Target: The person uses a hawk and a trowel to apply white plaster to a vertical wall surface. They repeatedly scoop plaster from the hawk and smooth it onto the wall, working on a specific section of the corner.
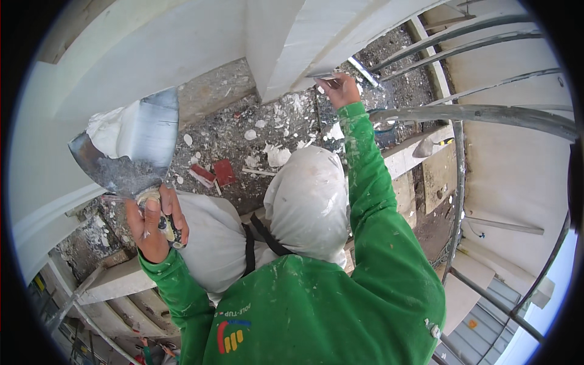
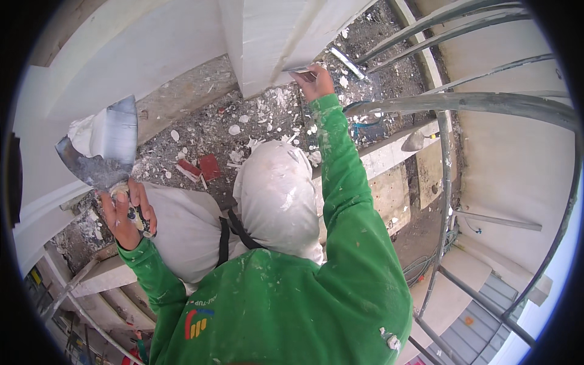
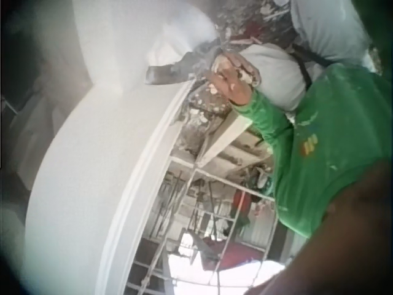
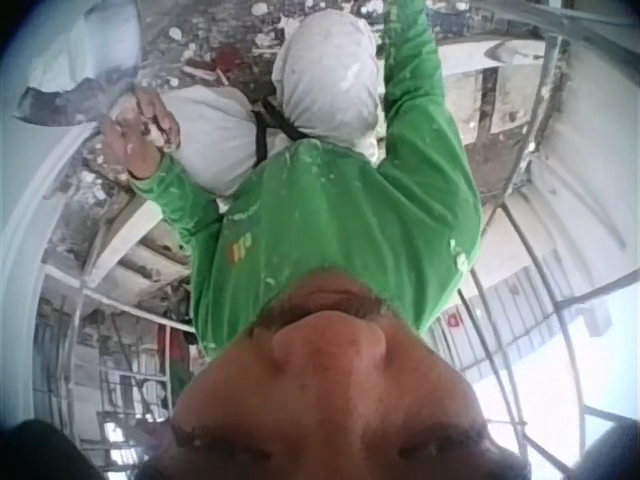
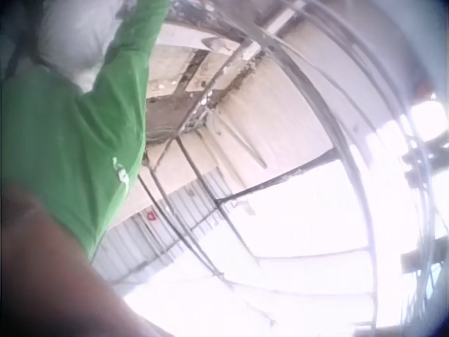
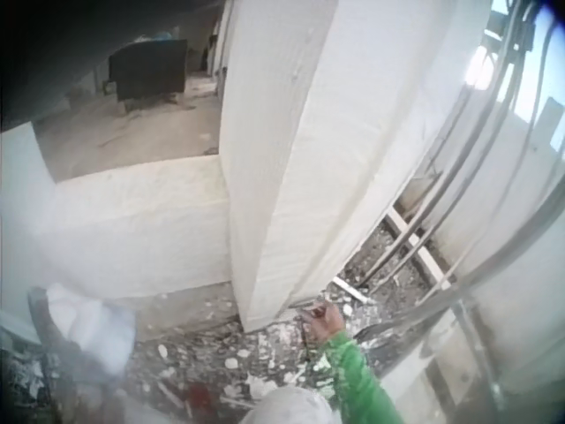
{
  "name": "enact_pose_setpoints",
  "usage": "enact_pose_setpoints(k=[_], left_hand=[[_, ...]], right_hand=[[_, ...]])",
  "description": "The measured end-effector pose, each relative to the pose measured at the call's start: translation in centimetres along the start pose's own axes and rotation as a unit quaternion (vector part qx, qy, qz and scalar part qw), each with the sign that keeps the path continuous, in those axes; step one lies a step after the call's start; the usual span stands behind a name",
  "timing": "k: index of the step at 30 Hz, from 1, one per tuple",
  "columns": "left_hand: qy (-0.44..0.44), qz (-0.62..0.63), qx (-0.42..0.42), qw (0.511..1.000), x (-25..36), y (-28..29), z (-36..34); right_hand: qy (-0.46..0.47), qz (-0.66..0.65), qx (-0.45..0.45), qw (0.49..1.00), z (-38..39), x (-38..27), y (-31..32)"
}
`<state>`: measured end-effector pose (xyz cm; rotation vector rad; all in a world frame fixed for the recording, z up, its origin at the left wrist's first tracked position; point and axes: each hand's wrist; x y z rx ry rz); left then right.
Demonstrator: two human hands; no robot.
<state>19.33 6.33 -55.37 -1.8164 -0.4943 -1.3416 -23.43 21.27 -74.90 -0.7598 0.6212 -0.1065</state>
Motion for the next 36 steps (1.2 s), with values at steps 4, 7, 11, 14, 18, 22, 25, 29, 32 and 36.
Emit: enact_pose_setpoints(k=[4, 7, 11, 14, 18, 22, 25, 29, 32, 36], left_hand=[[0.009, 0.035, -0.043, 0.998, -0.9, -0.1, -1.1], [0.024, 0.050, -0.063, 0.996, -1.2, -0.5, -1.7], [0.035, 0.073, -0.116, 0.990, -2.1, -0.4, -2.5], [0.047, 0.080, -0.130, 0.987, -2.0, -0.5, -2.6], [0.084, 0.183, -0.209, 0.957, -1.8, -1.1, -2.2], [0.210, 0.316, -0.292, 0.878, -1.5, -2.1, -1.1], [0.311, 0.350, -0.304, 0.830, -1.2, -3.1, -1.2], [0.171, 0.266, -0.299, 0.901, 0.2, -1.2, -1.8], [0.035, 0.188, -0.249, 0.950, 1.1, -0.8, -2.6], [-0.002, 0.051, -0.177, 0.983, 0.9, -0.8, -2.8]], right_hand=[[0.008, 0.031, -0.004, 0.999, 3.2, -3.5, -3.9], [0.011, 0.051, -0.027, 0.998, 6.7, -5.9, -7.9], [0.029, 0.019, -0.048, 0.998, 10.4, -8.8, -11.7], [0.121, 0.088, -0.102, 0.984, 14.5, -8.7, -14.1], [0.309, 0.205, -0.135, 0.919, 20.8, -6.9, -11.8], [0.407, 0.341, 0.003, 0.847, 28.1, 2.5, -13.0], [0.396, 0.493, -0.158, 0.758, 29.6, 5.5, -16.9], [0.353, 0.677, -0.199, 0.614, 25.9, 3.3, -16.4], [0.321, 0.595, -0.052, 0.735, 21.9, -0.9, -10.0], [0.164, 0.225, 0.060, 0.958, 13.6, -2.6, -1.3]])
Point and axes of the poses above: each hand's wrist, its own z-axis away from the middle knuckle, its own y-axis out of the back of the hand, x = y × z, and after that the axes turned 13 degrees about -y, right-handed
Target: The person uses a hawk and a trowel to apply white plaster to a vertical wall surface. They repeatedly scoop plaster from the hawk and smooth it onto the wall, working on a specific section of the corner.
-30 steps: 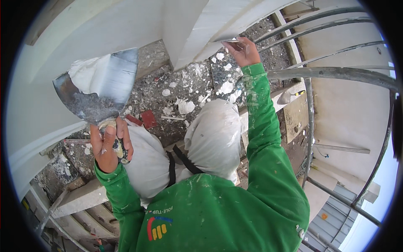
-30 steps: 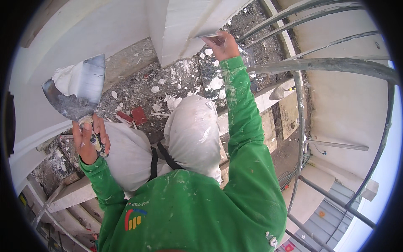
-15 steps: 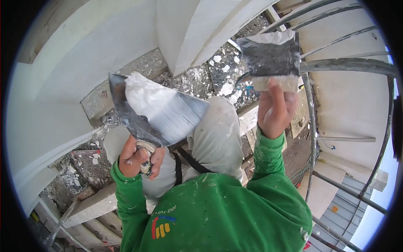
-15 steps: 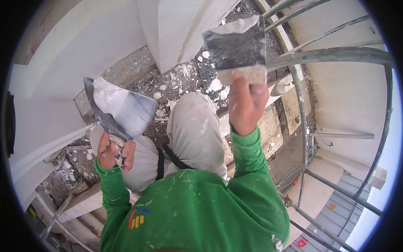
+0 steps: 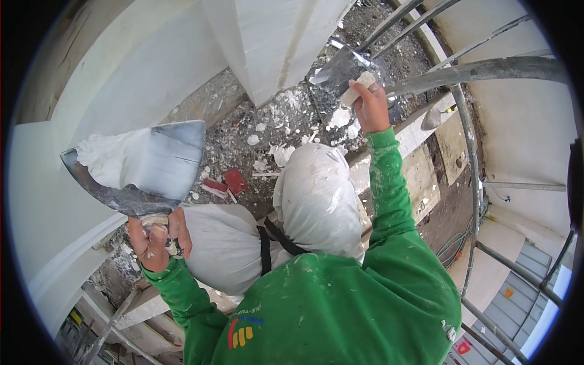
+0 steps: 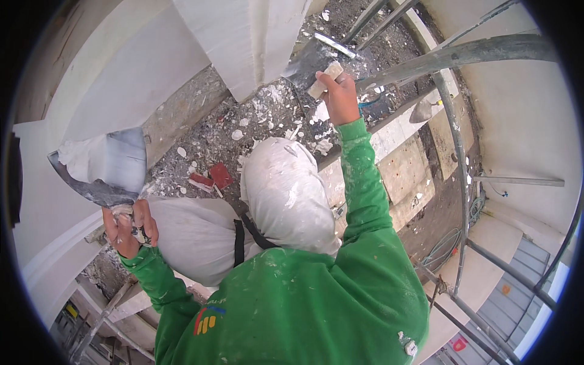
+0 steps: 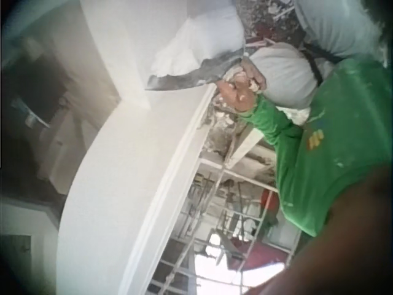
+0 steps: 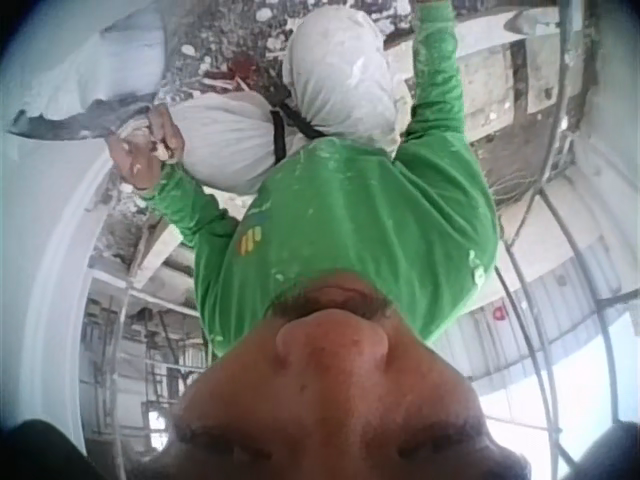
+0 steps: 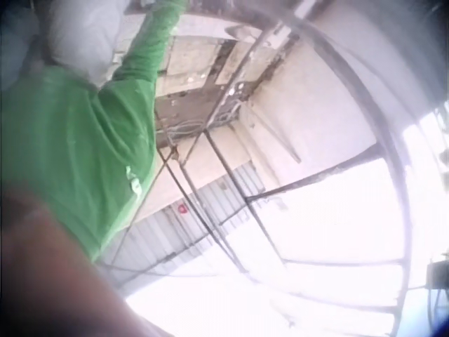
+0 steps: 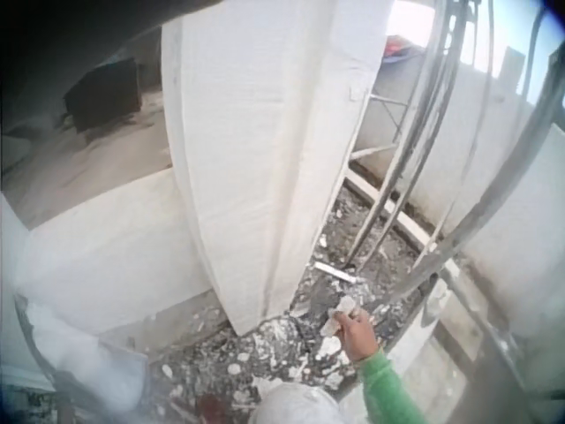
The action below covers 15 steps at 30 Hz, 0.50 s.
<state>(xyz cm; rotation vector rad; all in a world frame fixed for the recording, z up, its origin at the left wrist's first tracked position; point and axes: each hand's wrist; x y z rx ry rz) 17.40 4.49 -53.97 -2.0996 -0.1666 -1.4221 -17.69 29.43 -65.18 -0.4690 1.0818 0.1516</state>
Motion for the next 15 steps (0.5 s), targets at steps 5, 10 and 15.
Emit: enact_pose_setpoints(k=[5, 10, 15], left_hand=[[0.036, -0.035, 0.119, 0.992, -1.5, 0.0, 2.7], [0.021, -0.084, 0.160, 0.983, -0.9, -1.3, 3.9], [0.012, -0.076, 0.197, 0.977, 0.1, -2.3, 4.5]], right_hand=[[-0.187, -0.085, 0.065, 0.976, -11.8, 14.2, 7.0], [-0.247, -0.154, 0.082, 0.953, -16.9, 21.3, 6.5], [-0.267, -0.227, 0.040, 0.936, -18.4, 22.0, 4.2]])
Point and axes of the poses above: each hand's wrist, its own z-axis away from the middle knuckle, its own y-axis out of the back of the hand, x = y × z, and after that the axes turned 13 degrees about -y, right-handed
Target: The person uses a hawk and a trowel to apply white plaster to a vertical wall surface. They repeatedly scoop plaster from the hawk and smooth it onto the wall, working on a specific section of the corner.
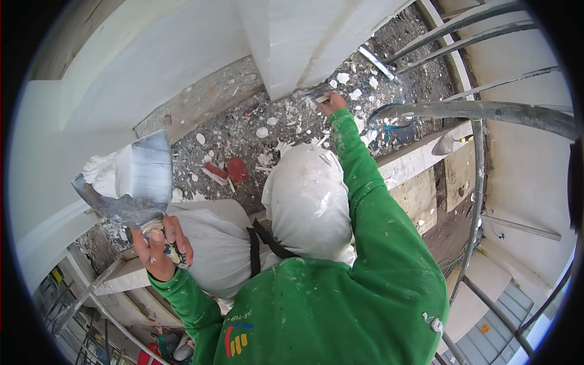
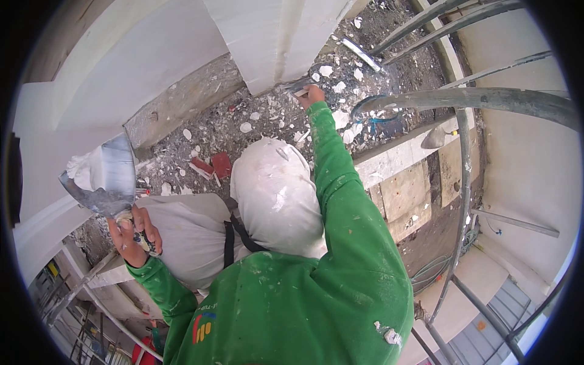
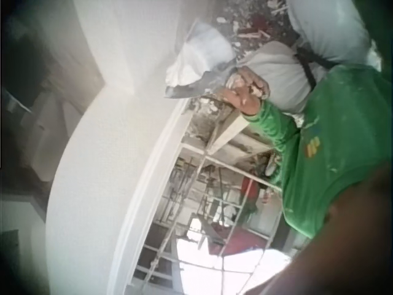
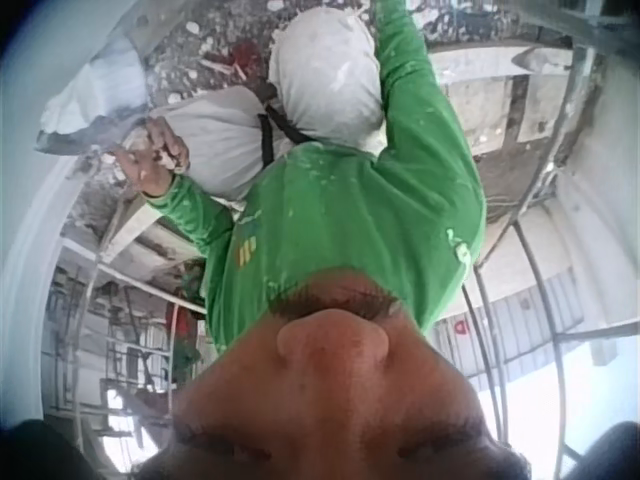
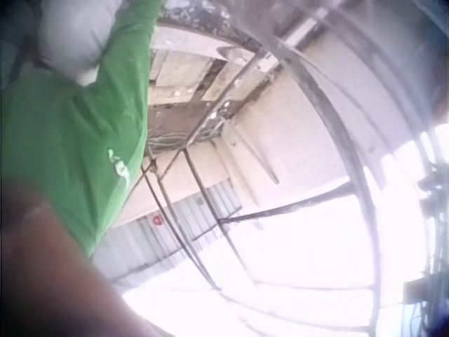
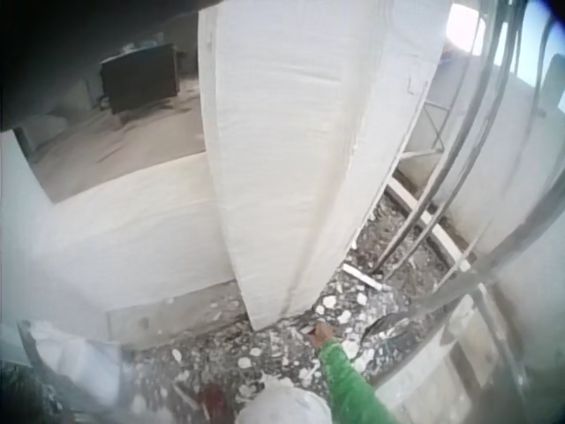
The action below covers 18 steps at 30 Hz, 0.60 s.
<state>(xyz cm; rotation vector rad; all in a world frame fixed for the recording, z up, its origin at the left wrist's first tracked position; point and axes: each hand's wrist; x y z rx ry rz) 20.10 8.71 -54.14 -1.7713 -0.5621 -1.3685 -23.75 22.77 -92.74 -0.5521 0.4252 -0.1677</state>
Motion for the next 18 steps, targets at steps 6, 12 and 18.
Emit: enact_pose_setpoints(k=[6, 12, 18], left_hand=[[-0.015, 0.000, 0.001, 1.000, -0.4, 0.6, 0.2], [-0.006, 0.005, -0.015, 1.000, -0.4, 0.7, -0.1], [0.007, 0.059, -0.061, 0.996, -0.8, 1.4, -1.3]], right_hand=[[0.014, 0.017, -0.010, 1.000, 0.2, -0.1, -1.7], [0.028, 0.016, -0.070, 0.997, 5.6, -2.2, -6.3], [0.087, 0.043, -0.081, 0.992, 12.7, -5.5, -11.1]])
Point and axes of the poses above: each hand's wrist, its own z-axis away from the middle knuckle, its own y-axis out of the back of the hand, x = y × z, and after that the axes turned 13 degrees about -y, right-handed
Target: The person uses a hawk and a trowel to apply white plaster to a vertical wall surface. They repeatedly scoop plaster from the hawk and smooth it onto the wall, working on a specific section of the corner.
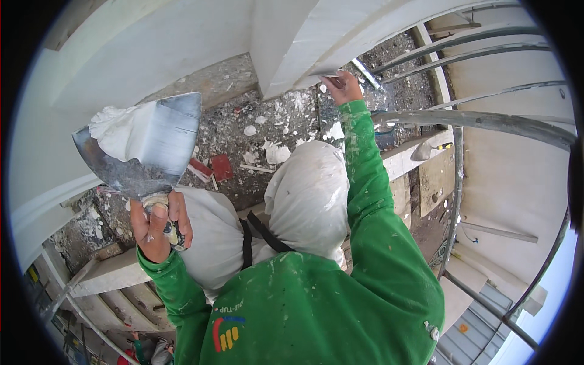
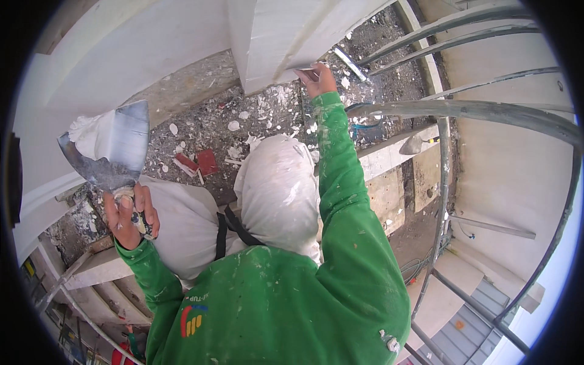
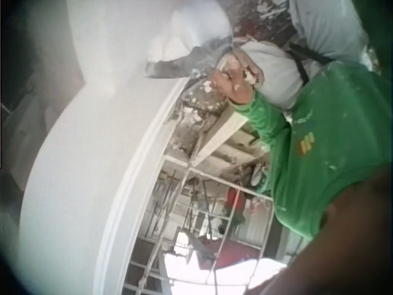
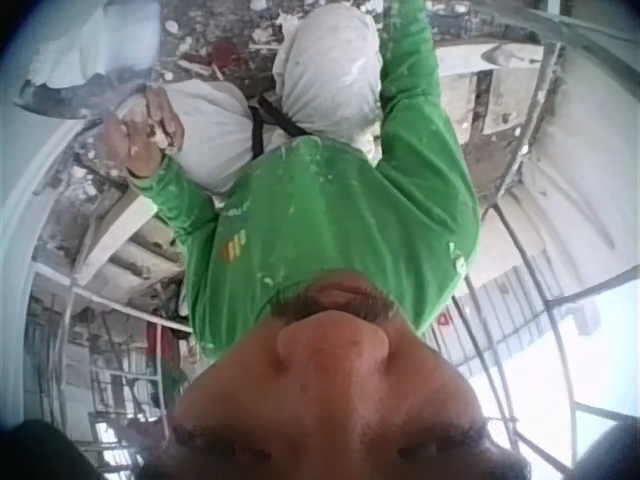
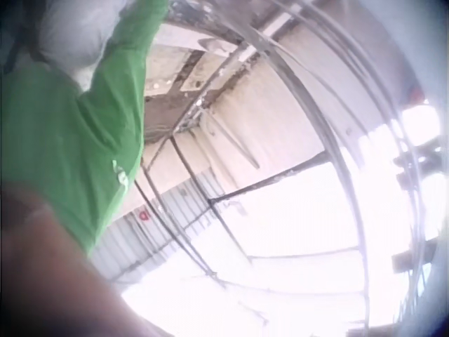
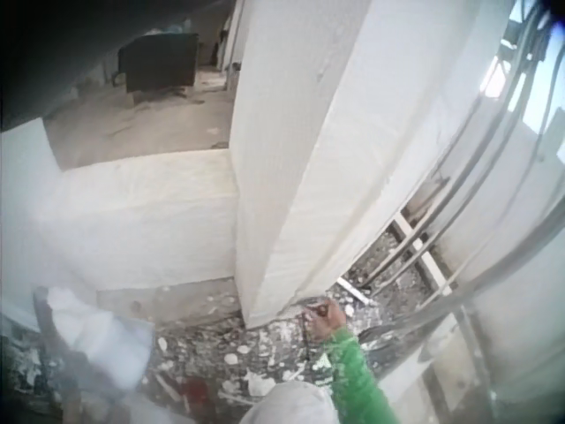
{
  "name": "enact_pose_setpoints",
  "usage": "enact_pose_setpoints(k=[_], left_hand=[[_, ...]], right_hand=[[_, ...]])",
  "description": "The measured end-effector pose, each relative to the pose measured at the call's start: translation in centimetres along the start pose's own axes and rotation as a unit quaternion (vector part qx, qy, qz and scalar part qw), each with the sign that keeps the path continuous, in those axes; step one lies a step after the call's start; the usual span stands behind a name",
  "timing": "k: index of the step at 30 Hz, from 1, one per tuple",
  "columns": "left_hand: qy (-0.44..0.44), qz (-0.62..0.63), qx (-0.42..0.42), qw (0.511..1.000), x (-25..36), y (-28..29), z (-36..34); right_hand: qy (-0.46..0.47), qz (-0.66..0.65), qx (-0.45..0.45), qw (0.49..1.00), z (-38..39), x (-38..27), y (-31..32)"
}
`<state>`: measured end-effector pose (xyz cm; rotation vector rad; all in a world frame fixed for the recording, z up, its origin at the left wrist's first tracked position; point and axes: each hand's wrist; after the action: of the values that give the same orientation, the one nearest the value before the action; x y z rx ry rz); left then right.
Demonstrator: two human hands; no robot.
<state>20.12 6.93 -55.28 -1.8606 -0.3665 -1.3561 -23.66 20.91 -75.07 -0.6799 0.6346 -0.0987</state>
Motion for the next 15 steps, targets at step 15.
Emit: enact_pose_setpoints(k=[15], left_hand=[[0.061, 0.089, -0.130, 0.986, -2.0, -0.2, -2.6]], right_hand=[[0.124, 0.052, -0.120, 0.984, 17.3, -10.9, -13.4]])
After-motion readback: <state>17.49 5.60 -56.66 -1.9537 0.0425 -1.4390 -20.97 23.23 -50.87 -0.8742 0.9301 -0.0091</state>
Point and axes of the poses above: each hand's wrist, its own z-axis away from the middle knuckle, its own y-axis out of the back of the hand, x = y × z, and after that the axes turned 13 degrees about -y, right-handed
